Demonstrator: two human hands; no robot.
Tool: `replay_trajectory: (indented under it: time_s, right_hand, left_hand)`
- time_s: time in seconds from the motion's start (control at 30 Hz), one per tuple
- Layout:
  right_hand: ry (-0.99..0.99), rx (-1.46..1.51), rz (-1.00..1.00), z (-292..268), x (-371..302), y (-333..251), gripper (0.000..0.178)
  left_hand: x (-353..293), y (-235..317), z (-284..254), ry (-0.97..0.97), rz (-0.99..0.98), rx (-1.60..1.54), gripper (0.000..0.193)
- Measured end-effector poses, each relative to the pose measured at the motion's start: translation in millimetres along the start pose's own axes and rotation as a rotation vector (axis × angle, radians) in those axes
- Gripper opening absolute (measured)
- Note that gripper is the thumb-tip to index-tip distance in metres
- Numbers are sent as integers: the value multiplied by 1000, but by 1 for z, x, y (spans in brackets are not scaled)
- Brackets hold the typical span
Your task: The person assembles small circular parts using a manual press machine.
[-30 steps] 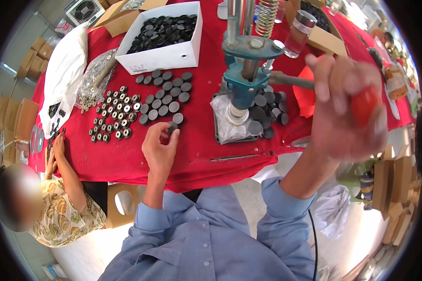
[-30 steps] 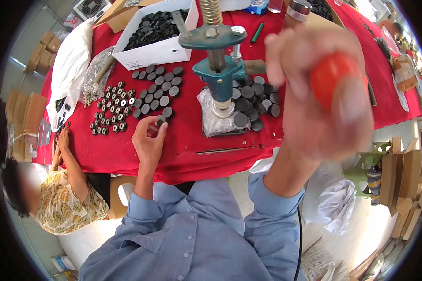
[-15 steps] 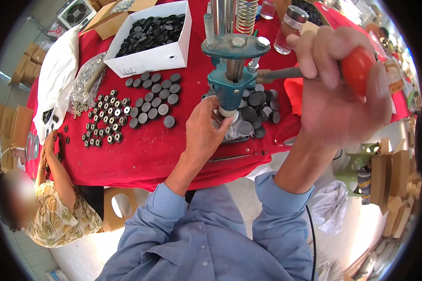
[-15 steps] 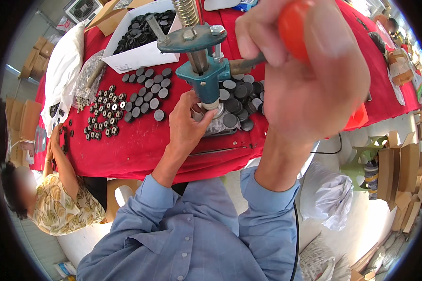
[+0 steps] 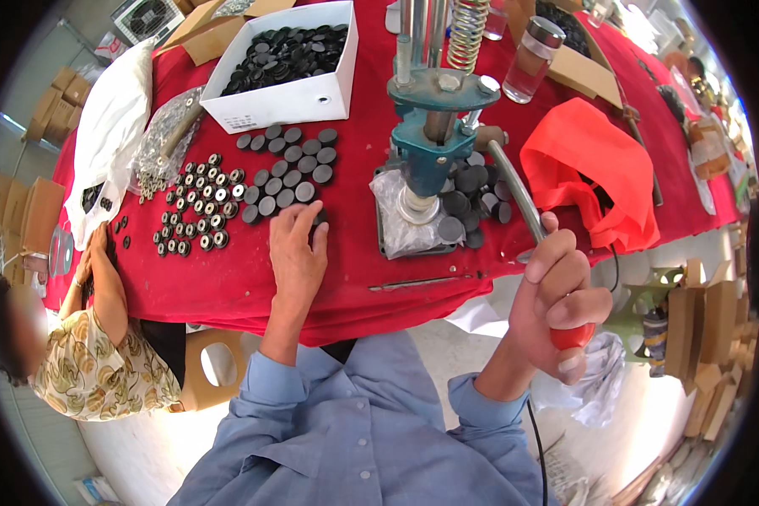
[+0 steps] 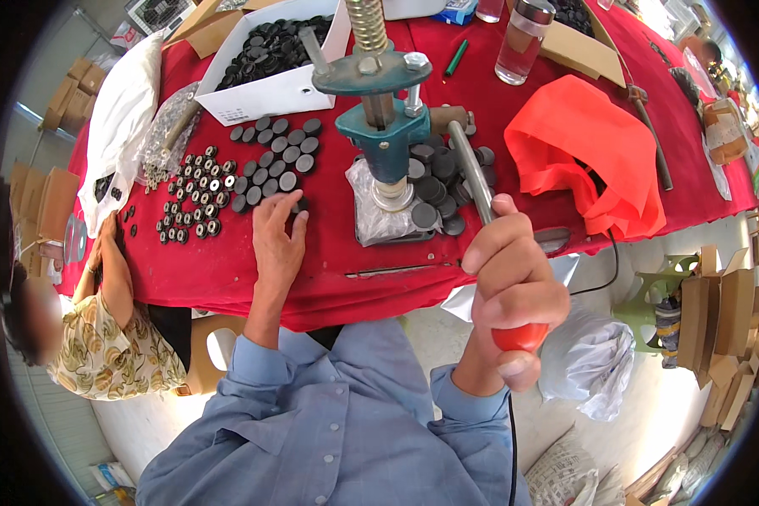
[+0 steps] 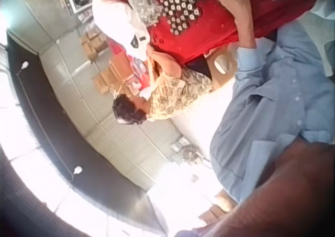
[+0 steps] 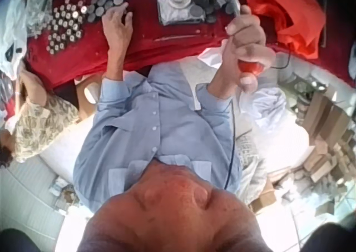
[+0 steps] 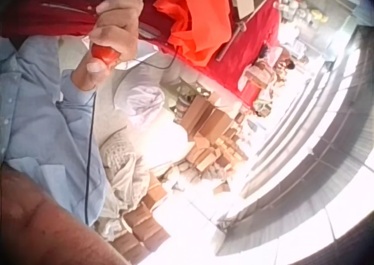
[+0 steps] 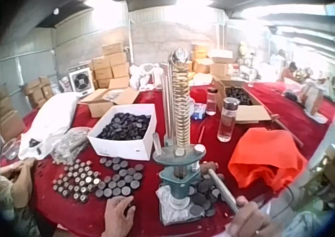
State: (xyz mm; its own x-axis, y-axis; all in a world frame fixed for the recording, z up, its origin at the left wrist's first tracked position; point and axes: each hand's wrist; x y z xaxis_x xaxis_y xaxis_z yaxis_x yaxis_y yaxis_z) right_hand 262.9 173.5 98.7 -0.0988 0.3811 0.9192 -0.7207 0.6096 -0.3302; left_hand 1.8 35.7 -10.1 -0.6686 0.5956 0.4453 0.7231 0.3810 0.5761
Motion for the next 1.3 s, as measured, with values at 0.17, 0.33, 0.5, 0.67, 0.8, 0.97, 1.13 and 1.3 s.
replay_trajectory:
  time_s: [0.17, 0.33, 0.5, 0.67, 0.8, 0.97, 1.13, 1.3]
  right_hand:
    - [-67, 34, 45, 2, 30, 0, 37]
    - [-118, 178, 81, 1, 84, 20, 39]
    - [-221, 185, 98, -3, 134, 46, 44]
    - [-261, 244, 87, 4, 140, 48, 44]
    - [-259, 241, 101, 5, 141, 47, 44]
    - [-231, 241, 105, 4, 138, 47, 45]
    - [-158, 233, 121, -1, 124, 47, 46]
    - [-60, 161, 109, 6, 65, 11, 31]
  left_hand:
    - [0, 1, 3, -41, -17, -100, 33]
    - [3, 43, 14, -46, -88, -326, 40]
    - [15, 79, 30, -118, -52, -393, 60]
    - [16, 87, 38, -143, -58, -530, 60]
    - [9, 90, 45, -197, -142, -527, 63]
    - [8, 89, 61, -192, -108, -512, 73]
    - [10, 91, 51, -220, -96, -513, 74]
    - [30, 50, 30, -44, 76, -313, 49]
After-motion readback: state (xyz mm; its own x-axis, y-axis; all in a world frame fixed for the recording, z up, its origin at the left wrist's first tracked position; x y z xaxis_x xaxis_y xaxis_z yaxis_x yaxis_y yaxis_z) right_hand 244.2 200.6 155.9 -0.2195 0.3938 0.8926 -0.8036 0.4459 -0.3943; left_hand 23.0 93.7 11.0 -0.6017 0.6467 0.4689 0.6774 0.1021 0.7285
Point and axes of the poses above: each hand's wrist, its own x-axis towards the middle knuckle, its own z-axis out of the palm, y = z × x, and after that the axes turned 10 degrees about -z, right-handed
